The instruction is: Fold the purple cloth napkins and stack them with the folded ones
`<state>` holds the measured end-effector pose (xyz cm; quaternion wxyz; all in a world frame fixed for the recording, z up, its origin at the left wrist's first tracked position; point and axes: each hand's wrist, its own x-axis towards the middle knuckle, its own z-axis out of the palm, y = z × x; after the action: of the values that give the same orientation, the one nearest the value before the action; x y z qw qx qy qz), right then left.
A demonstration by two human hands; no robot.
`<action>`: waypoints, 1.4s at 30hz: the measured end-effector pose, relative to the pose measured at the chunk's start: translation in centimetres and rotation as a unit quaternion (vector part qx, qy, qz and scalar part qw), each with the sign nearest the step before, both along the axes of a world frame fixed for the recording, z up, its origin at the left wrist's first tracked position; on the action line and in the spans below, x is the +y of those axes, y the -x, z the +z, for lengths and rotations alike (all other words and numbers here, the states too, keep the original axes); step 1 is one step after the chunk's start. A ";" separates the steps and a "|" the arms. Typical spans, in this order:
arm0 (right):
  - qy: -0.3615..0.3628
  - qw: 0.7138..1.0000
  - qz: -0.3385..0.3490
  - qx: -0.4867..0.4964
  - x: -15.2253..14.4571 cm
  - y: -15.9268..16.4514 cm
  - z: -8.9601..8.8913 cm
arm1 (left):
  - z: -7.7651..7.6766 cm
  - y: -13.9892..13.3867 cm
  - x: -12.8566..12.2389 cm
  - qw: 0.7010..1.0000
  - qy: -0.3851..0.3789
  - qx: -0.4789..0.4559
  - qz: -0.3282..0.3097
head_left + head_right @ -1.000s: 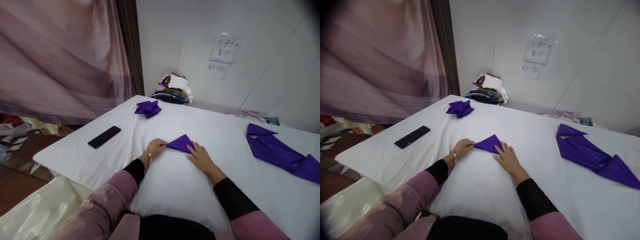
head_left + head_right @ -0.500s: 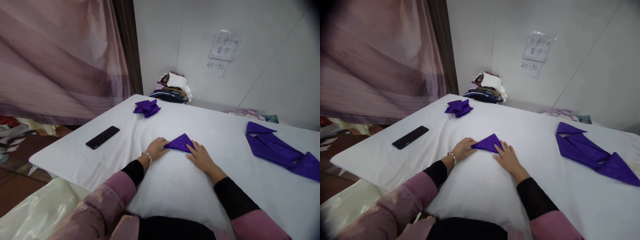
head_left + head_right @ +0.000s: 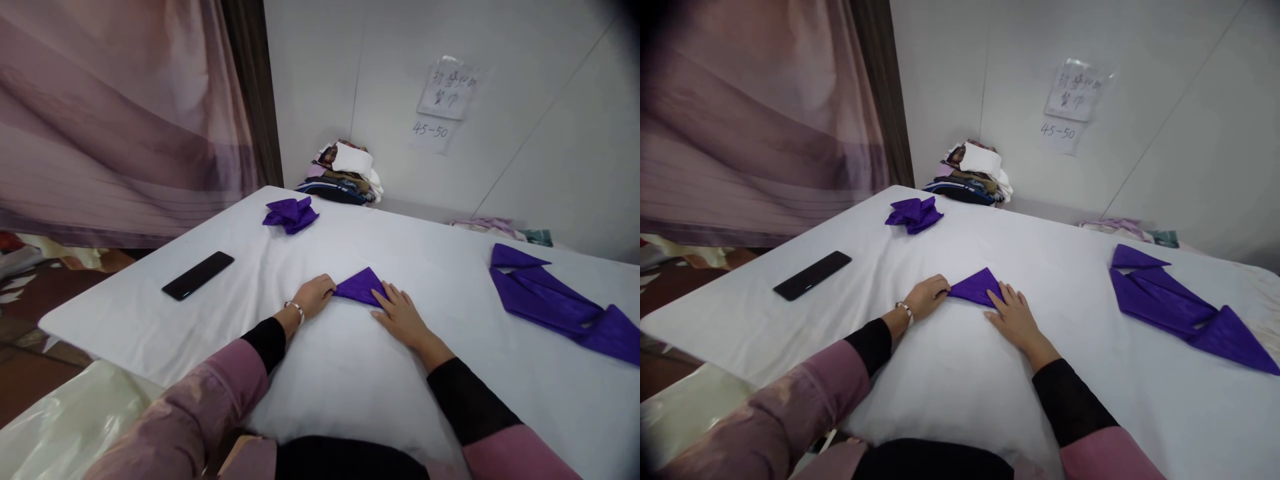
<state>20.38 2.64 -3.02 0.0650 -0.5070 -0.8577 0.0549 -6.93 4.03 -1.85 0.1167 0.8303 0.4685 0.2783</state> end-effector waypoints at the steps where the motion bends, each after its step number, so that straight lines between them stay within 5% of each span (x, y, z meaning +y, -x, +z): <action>1: -0.003 1.000 0.001 0.001 0.0 0.0 0.0 | -0.1 0.0 0.0 1.000 0.003 -0.004 0.001; 18: 0.010 1.000 0.000 0.003 0.0 0.0 0.0 | 0.0 1.9 -0.7 0.998 0.043 -0.053 -0.016; 42: -0.006 1.000 0.003 0.000 0.0 -0.1 -0.2 | -0.7 0.7 -0.2 0.998 0.007 -0.027 0.062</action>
<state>20.48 2.63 -3.19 0.0682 -0.5044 -0.8593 0.0503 -7.60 3.81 -2.51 0.1173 0.7911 0.5176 0.3043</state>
